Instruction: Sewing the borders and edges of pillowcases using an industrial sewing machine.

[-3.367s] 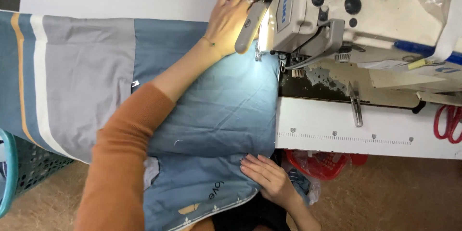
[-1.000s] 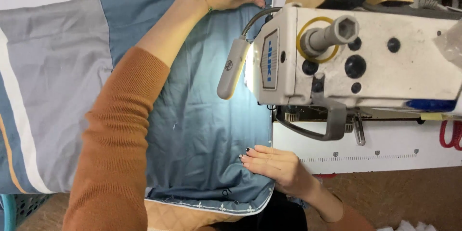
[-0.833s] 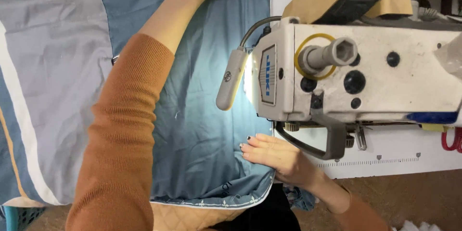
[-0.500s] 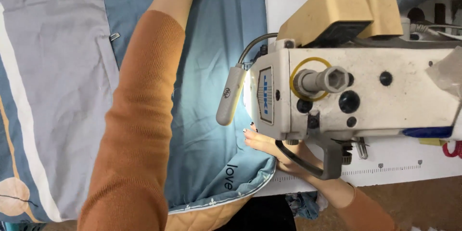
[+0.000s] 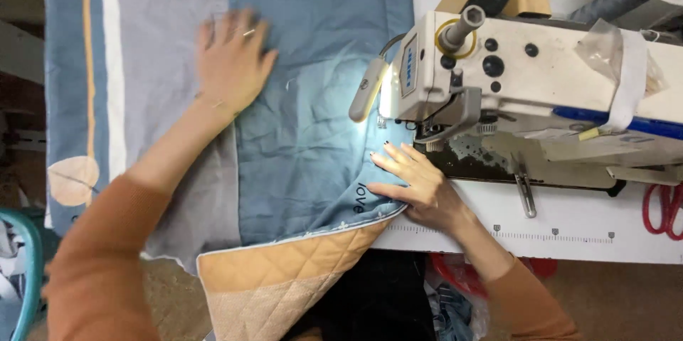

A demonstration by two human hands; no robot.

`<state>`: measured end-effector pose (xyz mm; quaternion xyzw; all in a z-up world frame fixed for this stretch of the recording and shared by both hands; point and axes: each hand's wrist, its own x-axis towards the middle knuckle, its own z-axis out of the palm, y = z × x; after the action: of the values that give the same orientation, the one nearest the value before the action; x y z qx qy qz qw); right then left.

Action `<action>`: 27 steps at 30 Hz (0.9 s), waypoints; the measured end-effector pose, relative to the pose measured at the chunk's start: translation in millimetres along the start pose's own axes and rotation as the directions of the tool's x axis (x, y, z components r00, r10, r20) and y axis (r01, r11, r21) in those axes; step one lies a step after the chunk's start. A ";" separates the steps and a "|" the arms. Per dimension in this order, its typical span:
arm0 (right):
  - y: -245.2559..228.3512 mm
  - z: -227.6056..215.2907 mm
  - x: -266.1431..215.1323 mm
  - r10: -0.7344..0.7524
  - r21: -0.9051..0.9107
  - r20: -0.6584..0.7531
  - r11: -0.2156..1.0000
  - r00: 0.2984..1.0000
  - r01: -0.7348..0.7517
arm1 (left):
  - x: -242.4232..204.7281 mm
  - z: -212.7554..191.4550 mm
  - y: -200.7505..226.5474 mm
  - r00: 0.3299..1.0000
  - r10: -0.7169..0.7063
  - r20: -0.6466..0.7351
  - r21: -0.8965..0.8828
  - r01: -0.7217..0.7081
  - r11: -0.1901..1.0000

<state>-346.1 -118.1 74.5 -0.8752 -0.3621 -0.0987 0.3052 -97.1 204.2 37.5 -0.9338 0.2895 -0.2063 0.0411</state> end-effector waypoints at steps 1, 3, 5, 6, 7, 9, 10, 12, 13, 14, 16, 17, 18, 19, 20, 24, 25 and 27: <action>-3.0 -0.5 0.7 -0.019 0.001 -0.005 1.000 1.000 0.019 | -45.5 -26.9 -27.9 1.000 -0.009 -0.006 0.016 0.009 1.000; -9.4 -0.3 2.9 -0.056 0.034 0.010 0.998 0.998 0.055 | -136.7 -80.1 -81.0 0.874 -0.440 0.206 0.040 0.442 0.896; -27.1 13.6 2.2 -0.042 0.073 -0.035 0.996 0.999 0.045 | -213.9 -102.8 -105.5 0.742 -0.617 0.262 0.073 0.622 0.779; -35.9 21.5 0.8 -0.013 0.116 -0.071 0.993 0.997 0.021 | -252.3 -112.6 -117.3 0.573 -0.755 0.319 0.108 0.769 0.630; -53.7 29.2 2.6 -0.013 0.118 -0.075 0.993 0.997 0.022 | -275.3 -104.4 -123.8 0.574 -0.754 0.317 0.111 0.768 0.631; -88.4 43.8 4.0 -0.073 0.145 -0.116 0.985 0.991 0.089 | -321.2 -85.8 -134.7 0.748 -0.654 0.112 0.062 0.651 0.756; -101.0 45.3 0.4 -0.069 0.147 -0.116 0.985 0.991 0.086 | -312.7 -82.5 -137.7 0.750 -0.652 0.114 0.063 0.649 0.758; -126.0 46.7 -9.4 -0.108 0.168 -0.245 0.974 0.964 0.152 | -295.1 -73.0 -139.6 0.825 -0.532 -0.188 0.057 0.550 0.833; -135.4 36.7 -26.9 -0.099 0.165 -0.243 0.976 0.965 0.142 | -286.8 -58.3 -158.2 0.828 -0.530 -0.183 0.050 0.546 0.836; -144.1 26.3 -44.3 -0.028 0.161 -0.355 0.983 0.934 0.091 | -277.5 -42.6 -176.0 0.818 -0.523 -0.240 0.171 0.566 0.806; -157.0 19.5 -73.2 0.059 0.167 -0.460 0.986 0.886 0.021 | -264.3 -9.8 -215.6 0.816 -0.505 -0.283 0.284 0.574 0.768; -158.5 21.4 -84.9 0.080 0.147 -0.498 0.989 0.863 -0.007 | -257.3 9.9 -235.9 0.830 -0.461 -0.316 0.387 0.556 0.735; -159.7 23.0 -96.6 0.100 0.128 -0.536 0.991 0.838 -0.036 | -249.4 30.4 -255.4 0.843 -0.413 -0.344 0.485 0.536 0.691; -152.8 48.0 -112.8 0.106 0.125 -0.531 0.991 0.840 -0.046 | -244.5 38.5 -258.7 0.844 -0.415 -0.339 0.478 0.534 0.697; -145.8 72.8 -129.3 0.119 0.121 -0.364 0.989 0.924 -0.080 | -239.4 47.1 -261.9 0.857 -0.414 -0.306 0.548 0.514 0.660; -124.0 143.2 -198.8 0.216 0.236 -0.090 0.953 0.972 -0.190 | -252.1 70.1 -280.2 0.890 -0.408 -0.204 0.657 0.433 0.617; -123.1 153.7 -210.5 0.215 0.240 -0.081 0.952 0.973 -0.191 | -252.0 69.9 -279.4 0.888 -0.415 -0.197 0.658 0.434 0.615; -123.8 176.7 -233.5 0.894 0.704 -0.256 0.433 0.368 -0.562 | -250.7 69.2 -279.8 0.898 -0.421 -0.126 0.600 0.407 0.689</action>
<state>-608.3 -76.7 -100.5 -0.7439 0.1929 -0.1191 0.6287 -109.5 573.0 -61.2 -0.9121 -0.0118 -0.2825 0.2967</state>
